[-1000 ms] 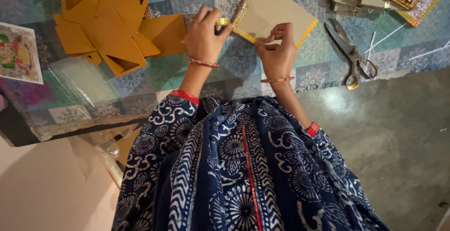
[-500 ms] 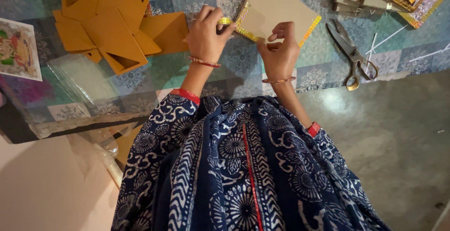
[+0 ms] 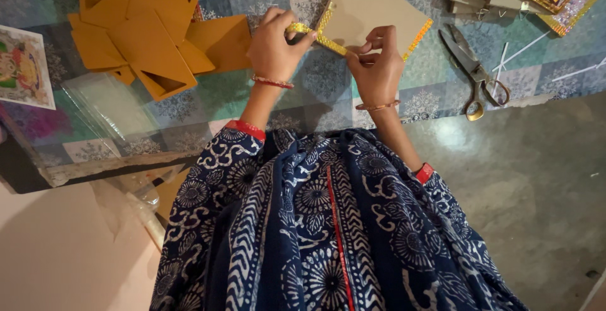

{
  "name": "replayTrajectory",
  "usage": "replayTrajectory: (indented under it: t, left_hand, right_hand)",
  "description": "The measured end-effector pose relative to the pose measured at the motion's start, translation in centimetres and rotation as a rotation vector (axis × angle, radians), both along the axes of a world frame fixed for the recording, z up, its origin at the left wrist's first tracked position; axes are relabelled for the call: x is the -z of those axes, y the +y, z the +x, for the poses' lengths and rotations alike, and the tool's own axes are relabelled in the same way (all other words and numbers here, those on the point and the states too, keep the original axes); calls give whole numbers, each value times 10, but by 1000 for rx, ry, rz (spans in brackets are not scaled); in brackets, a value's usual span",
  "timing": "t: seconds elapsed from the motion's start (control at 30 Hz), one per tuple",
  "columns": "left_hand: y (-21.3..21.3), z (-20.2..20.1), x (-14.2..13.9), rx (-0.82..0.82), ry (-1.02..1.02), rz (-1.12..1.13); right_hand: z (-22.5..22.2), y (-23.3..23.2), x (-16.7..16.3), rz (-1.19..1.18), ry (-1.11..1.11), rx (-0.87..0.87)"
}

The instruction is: The person sits at a low table and applies gold decorative trim tape around the edges of small devotional picture cards, pressing the trim down along each border. They use scissors to cut trim pieces, set finished cards aside with a stack of completed ones, and pick up the next unfinished card.

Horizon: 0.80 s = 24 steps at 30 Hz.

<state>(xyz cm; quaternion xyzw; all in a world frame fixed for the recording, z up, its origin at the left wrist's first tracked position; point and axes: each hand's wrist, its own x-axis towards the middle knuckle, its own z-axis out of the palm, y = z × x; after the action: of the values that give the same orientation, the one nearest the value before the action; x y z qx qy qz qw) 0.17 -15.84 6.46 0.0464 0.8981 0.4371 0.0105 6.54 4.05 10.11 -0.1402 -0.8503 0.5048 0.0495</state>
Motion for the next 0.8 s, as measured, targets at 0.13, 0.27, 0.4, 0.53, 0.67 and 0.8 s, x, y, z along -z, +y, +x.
replayTrajectory:
  t: [0.13,0.27,0.4,0.53,0.67,0.8]
  left_hand:
    - [0,0,0,-10,-22,-38]
    - [1,0,0,-5,42,-47]
    - [2,1,-1,-8,50,-84]
    - [3,3,-2,-15,-22,-65]
    - [4,0,1,-31,1,-94]
    - [1,0,10,-30,33,-86]
  right_hand:
    - [0,-1,-2,6,-56,17]
    - [-3,-1,-1,52,-32,-9]
    - [-3,-3,1,102,40,-35]
    - [-1,-3,2,164,52,-31]
    - [5,4,1,311,-15,8]
    - [25,-8,9,496,58,-161]
